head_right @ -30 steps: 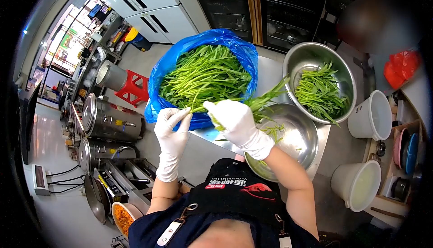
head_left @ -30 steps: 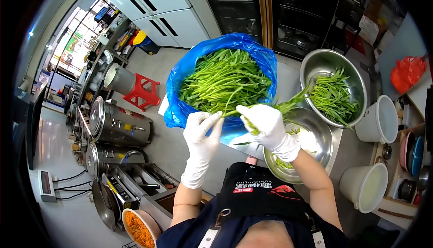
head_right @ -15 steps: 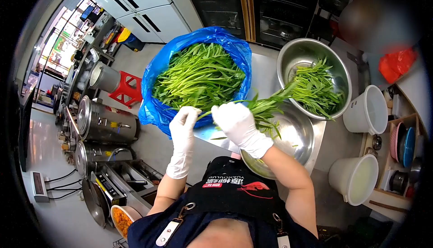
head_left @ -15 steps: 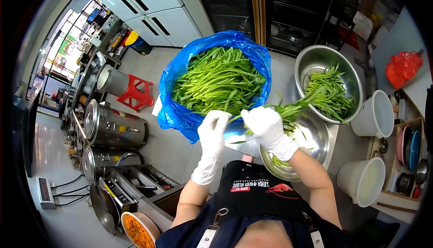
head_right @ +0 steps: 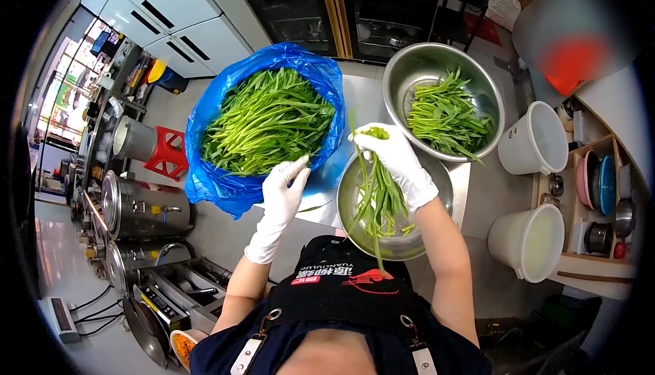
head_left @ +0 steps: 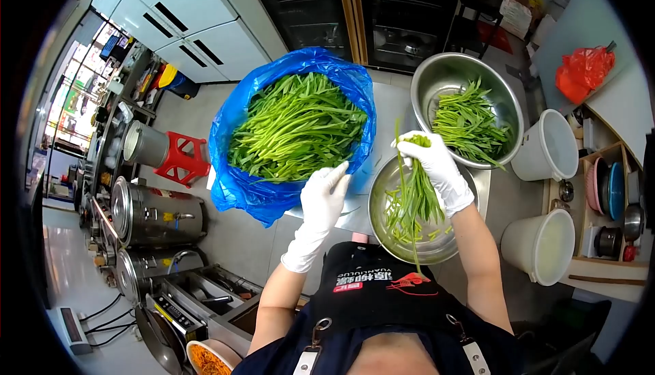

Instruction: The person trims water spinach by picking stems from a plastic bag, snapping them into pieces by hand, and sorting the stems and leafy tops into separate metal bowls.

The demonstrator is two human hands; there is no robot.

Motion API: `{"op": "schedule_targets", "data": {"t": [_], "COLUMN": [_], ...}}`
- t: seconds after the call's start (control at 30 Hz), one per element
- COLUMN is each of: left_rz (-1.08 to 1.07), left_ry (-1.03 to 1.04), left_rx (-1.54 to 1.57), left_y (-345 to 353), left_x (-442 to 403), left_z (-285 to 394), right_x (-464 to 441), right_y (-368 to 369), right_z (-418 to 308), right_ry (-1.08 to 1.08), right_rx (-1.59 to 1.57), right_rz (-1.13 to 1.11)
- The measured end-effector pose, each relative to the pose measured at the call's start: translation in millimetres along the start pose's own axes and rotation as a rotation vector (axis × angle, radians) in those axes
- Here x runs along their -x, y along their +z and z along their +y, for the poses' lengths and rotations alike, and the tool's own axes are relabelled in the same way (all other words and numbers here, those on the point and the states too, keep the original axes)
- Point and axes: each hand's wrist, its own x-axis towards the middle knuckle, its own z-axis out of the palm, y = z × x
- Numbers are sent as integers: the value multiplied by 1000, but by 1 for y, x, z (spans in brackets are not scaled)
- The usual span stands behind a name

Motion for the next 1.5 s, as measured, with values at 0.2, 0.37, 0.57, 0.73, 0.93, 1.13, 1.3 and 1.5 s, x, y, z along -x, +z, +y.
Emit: {"op": "schedule_targets", "data": {"t": [0.2, 0.37, 0.57, 0.73, 0.93, 1.13, 1.3, 1.5], "left_rz": [-176, -39, -56, -130, -173, 314, 103, 208], "left_ry": [12, -50, -125, -179, 43, 266, 7, 108], "left_rx": [456, 617, 852, 884, 463, -276, -723, -528], "left_y": [-10, 19, 59, 60, 44, -49, -89, -87], "left_x": [-29, -7, 26, 22, 18, -43, -60, -60], "left_z": [37, 34, 36, 52, 39, -15, -105, -83], "right_x": [6, 10, 28, 37, 40, 53, 49, 35], "right_y": [22, 18, -14, -30, -84, -108, -75, -56], "right_z": [32, 43, 35, 38, 25, 6, 13, 22], "right_ry": [-83, 45, 94, 135, -17, -162, -108, -51], "right_rx": [256, 103, 183, 48, -54, -171, -321, -319], "right_rz": [-300, -149, -96, -16, 332, 256, 187, 106]}}
